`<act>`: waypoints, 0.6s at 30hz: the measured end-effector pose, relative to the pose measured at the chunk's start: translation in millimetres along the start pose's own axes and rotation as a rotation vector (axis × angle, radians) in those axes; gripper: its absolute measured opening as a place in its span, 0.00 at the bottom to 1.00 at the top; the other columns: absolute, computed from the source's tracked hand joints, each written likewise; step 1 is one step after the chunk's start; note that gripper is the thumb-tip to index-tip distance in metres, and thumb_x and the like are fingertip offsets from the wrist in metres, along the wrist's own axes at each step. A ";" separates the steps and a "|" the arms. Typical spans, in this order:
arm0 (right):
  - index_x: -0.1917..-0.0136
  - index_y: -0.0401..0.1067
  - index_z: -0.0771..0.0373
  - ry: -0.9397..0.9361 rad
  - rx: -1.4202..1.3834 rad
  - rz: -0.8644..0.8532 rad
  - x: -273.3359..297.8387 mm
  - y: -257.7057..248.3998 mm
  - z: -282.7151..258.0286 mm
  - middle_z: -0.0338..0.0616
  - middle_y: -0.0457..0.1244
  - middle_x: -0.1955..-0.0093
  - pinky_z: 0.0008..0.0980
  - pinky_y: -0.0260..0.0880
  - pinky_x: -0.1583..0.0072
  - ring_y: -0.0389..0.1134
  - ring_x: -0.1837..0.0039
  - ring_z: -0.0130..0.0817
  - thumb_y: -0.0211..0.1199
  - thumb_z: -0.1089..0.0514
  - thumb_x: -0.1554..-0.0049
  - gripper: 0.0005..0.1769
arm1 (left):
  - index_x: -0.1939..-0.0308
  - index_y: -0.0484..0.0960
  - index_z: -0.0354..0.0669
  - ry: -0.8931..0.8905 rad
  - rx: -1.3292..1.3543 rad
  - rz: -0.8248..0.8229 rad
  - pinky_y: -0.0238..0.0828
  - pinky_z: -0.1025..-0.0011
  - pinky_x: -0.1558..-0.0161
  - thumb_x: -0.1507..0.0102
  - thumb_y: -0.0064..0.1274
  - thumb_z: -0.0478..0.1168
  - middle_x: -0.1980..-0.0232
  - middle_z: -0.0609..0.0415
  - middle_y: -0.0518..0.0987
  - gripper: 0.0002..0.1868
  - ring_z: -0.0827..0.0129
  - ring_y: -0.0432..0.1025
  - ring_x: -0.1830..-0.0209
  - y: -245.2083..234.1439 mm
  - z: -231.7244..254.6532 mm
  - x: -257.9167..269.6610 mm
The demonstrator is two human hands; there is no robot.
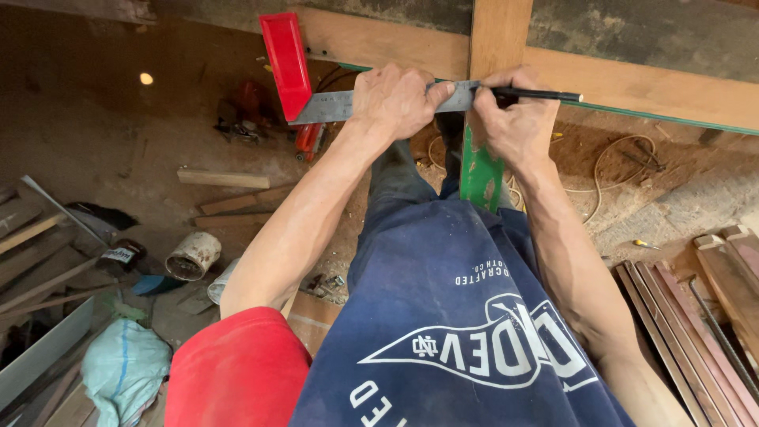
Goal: The person measures a long wooden plank using a tape measure and a square ruler, then marks the plank with a pencil at measured intervals. The person repeats the measuring and marking process multiple times along the length of the plank.
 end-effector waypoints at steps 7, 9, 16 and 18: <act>0.43 0.73 0.66 0.325 -0.713 0.293 7.0 -33.4 44.6 0.47 0.71 0.56 0.31 0.76 0.56 0.73 0.58 0.31 0.59 0.58 0.32 0.09 | 0.57 0.89 0.53 -0.020 -0.034 -0.038 0.71 0.49 0.52 0.34 0.43 0.65 0.61 0.40 0.83 0.27 0.43 0.77 0.54 -0.9 1.8 1.4; 0.39 0.71 0.62 0.261 -0.606 0.309 16.3 -43.5 47.2 0.45 0.71 0.56 0.27 0.76 0.56 0.73 0.57 0.27 0.53 0.56 0.31 0.12 | 0.56 0.89 0.54 -0.035 -0.038 -0.057 0.71 0.50 0.51 0.34 0.42 0.65 0.61 0.40 0.84 0.27 0.45 0.77 0.54 1.9 1.8 1.8; 0.35 0.73 0.69 -0.122 0.124 0.188 37.0 -35.4 20.2 0.55 0.70 0.43 0.39 0.75 0.38 0.74 0.41 0.43 0.59 0.64 0.29 0.11 | 0.57 0.89 0.54 -0.040 -0.048 -0.079 0.70 0.50 0.51 0.34 0.42 0.65 0.60 0.44 0.84 0.27 0.47 0.78 0.53 3.9 0.4 1.2; 0.35 0.73 0.70 -0.106 0.107 0.172 37.2 -30.2 17.0 0.57 0.69 0.42 0.40 0.73 0.37 0.73 0.40 0.46 0.60 0.65 0.31 0.12 | 0.57 0.89 0.55 -0.033 -0.052 -0.070 0.70 0.50 0.51 0.34 0.42 0.66 0.60 0.44 0.84 0.27 0.48 0.78 0.53 2.4 1.2 0.1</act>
Point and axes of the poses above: each hand's wrist, its own x-axis away from the middle knuckle, its own y-axis out of the palm, z = x × y, the point moved 7 cm from there along -x, towards the middle knuckle
